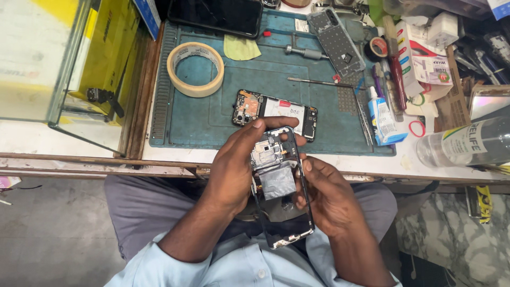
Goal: The person disassembles a mobile phone by removing the internal components and battery, then reassembles the device using tools and elastic bands to secure the frame.
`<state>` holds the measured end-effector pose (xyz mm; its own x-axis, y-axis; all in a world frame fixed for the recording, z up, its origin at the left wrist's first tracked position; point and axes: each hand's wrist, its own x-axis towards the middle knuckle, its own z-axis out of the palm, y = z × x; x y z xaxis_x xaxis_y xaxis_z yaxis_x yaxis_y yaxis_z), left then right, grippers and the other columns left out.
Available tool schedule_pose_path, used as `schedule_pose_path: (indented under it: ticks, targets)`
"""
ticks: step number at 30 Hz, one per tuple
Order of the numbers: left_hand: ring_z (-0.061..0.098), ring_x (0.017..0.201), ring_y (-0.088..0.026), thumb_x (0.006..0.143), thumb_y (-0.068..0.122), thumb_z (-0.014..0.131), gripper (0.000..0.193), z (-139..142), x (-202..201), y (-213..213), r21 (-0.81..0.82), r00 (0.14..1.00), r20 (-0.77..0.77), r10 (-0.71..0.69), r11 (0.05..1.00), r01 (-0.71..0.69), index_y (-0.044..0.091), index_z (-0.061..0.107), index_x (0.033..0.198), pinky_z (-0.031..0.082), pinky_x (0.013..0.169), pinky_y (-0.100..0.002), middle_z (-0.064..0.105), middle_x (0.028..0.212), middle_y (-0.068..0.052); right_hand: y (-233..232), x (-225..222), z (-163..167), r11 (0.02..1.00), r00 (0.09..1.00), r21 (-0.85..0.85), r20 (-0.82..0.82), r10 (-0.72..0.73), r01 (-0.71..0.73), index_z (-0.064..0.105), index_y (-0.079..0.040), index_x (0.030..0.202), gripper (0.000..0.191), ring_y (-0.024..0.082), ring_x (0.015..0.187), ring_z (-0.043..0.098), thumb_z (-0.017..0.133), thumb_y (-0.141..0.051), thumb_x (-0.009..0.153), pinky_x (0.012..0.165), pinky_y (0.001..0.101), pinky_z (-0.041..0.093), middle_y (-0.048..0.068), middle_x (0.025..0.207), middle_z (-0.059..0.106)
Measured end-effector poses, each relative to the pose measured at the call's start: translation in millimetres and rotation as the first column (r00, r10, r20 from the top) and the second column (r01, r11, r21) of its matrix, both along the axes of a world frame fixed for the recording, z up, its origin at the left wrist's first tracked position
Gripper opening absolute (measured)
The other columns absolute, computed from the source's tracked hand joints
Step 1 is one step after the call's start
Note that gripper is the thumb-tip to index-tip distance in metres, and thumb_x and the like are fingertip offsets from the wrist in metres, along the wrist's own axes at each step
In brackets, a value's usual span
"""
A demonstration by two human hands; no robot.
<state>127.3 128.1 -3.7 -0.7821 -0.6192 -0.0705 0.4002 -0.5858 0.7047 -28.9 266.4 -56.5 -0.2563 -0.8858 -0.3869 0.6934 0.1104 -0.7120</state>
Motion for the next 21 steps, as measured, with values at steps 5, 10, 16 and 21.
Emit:
schedule_pose_path:
  ticks: [5,10,16,21]
  targets:
    - [0.074,0.099,-0.028,0.111,0.033,0.033,0.054,5,1,2,0.09,0.999,-0.034,-0.025,0.996,0.028,-0.008,0.059,0.134,0.064,0.086,-0.04,0.071,0.113,-0.026,9,6,-15,0.997,0.963,-0.052,0.268,-0.04,0.056,0.065,-0.007,0.108,0.02,0.015,0.057,0.062,0.065,-0.023,0.096,0.052,0.0274,0.051,0.002,0.085,0.071]
    - [0.073,0.103,-0.03,0.11,0.035,0.029,0.056,8,1,0,0.107,1.0,-0.026,-0.016,0.994,0.018,-0.007,0.056,0.135,0.065,0.086,-0.042,0.07,0.114,-0.025,16,11,-19,0.983,0.948,-0.182,0.311,0.062,-0.004,0.062,-0.001,0.117,0.04,0.02,0.07,0.066,0.055,-0.04,0.112,0.064,0.0312,0.054,0.011,0.087,0.069]
    - [0.071,0.105,-0.029,0.111,0.036,0.03,0.057,4,6,-7,0.074,0.998,-0.052,0.018,0.997,-0.014,-0.007,0.055,0.139,0.063,0.086,-0.042,0.069,0.116,-0.024,18,17,4,0.946,0.951,-0.214,0.137,0.276,-0.244,0.052,0.003,0.128,0.076,0.032,0.102,0.07,0.034,-0.067,0.103,0.079,0.0389,0.059,0.028,0.119,0.065]
    - [0.07,0.11,-0.03,0.113,0.038,0.033,0.059,1,5,-12,0.036,0.99,-0.143,0.021,0.999,-0.016,-0.008,0.053,0.144,0.06,0.096,-0.041,0.068,0.121,-0.024,15,33,19,0.887,0.874,-0.268,0.214,0.435,-0.376,0.037,-0.001,0.146,0.091,0.034,0.115,0.067,0.027,-0.073,0.092,0.095,0.0474,0.061,0.031,0.135,0.055]
